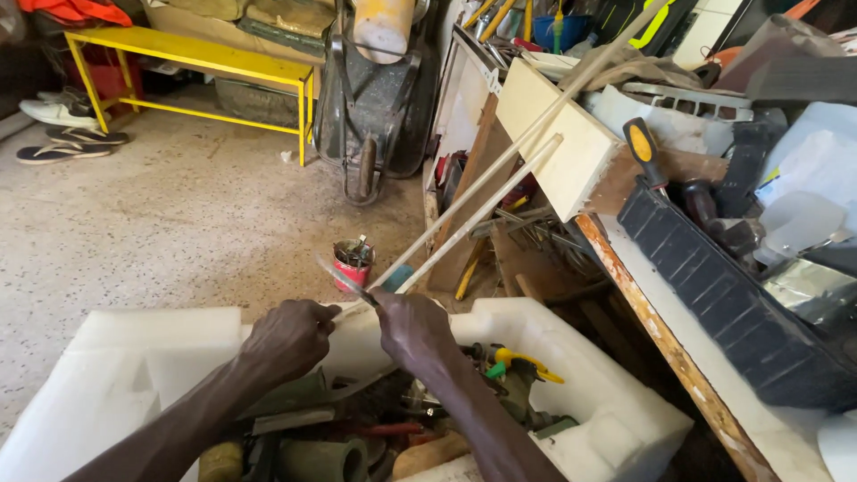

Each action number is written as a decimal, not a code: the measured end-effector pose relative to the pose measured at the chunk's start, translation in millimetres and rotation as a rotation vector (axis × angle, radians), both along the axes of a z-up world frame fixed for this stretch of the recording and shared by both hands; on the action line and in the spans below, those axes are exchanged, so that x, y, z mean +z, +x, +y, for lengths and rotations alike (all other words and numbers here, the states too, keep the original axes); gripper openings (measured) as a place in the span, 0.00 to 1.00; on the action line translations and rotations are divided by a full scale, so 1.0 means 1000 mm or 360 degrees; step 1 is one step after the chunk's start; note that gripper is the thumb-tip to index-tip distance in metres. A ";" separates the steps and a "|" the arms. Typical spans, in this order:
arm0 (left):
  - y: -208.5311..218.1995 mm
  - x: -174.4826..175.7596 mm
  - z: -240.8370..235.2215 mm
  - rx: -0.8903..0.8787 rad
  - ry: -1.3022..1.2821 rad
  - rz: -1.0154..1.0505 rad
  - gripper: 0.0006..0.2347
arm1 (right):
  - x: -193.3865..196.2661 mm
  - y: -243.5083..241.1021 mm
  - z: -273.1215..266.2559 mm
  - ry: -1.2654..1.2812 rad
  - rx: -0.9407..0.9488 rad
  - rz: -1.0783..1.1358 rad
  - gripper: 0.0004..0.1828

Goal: Filing the end of a metal rod using a hand file over a tool bin

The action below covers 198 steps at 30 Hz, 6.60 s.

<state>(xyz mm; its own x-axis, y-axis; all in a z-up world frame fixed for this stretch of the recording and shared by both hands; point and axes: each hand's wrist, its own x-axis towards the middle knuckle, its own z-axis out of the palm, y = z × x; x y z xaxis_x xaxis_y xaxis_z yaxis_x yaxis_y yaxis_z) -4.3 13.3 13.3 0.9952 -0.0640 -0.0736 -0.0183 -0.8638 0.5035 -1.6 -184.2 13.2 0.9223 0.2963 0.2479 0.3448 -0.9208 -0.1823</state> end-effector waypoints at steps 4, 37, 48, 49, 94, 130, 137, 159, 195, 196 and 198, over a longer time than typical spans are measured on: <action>-0.006 0.012 -0.004 0.0021 0.0044 0.0038 0.13 | -0.005 -0.007 0.005 0.0115 -0.0029 0.0213 0.15; 0.025 -0.022 0.002 -0.0192 0.0084 -0.0093 0.12 | 0.086 -0.050 0.047 0.0048 -0.0218 0.0877 0.21; 0.017 -0.023 -0.005 -0.0169 0.0115 -0.0040 0.12 | 0.058 -0.028 0.058 -0.0196 -0.0022 0.0690 0.19; 0.024 -0.020 -0.003 -0.0157 0.0125 -0.0068 0.12 | 0.086 -0.037 0.063 -0.0347 0.0003 0.0760 0.21; 0.003 0.004 -0.005 -0.0115 0.0145 0.0036 0.13 | 0.028 -0.059 0.012 -0.0284 0.0162 0.0220 0.39; -0.005 0.011 -0.001 -0.0137 0.0223 -0.0012 0.13 | 0.046 -0.065 0.011 -0.0049 0.0119 0.0488 0.28; -0.004 0.010 -0.016 -0.0223 0.0304 0.0012 0.12 | 0.015 -0.021 0.018 -0.0147 0.0165 0.0364 0.28; -0.002 -0.001 -0.003 -0.0025 0.0234 0.0098 0.16 | 0.029 -0.050 0.018 -0.0093 0.0188 0.0409 0.30; 0.002 0.008 0.005 -0.0031 0.0071 0.0001 0.16 | 0.043 -0.051 -0.001 0.0157 0.0232 0.0413 0.20; 0.000 0.009 0.004 -0.0060 0.0052 -0.0010 0.16 | 0.045 -0.052 -0.002 0.0290 0.0192 0.0422 0.21; -0.004 0.019 0.002 -0.0031 0.0048 -0.0064 0.17 | 0.055 -0.057 -0.005 0.0484 0.0136 0.0445 0.22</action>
<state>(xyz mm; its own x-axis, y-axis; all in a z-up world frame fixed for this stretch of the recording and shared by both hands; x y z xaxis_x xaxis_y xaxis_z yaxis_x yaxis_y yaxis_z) -8.5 15.6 32.5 0.9960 -0.0819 -0.0358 -0.0550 -0.8777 0.4760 -58.6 -189.2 68.0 0.9418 0.3266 0.0796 0.3164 -0.7809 -0.5386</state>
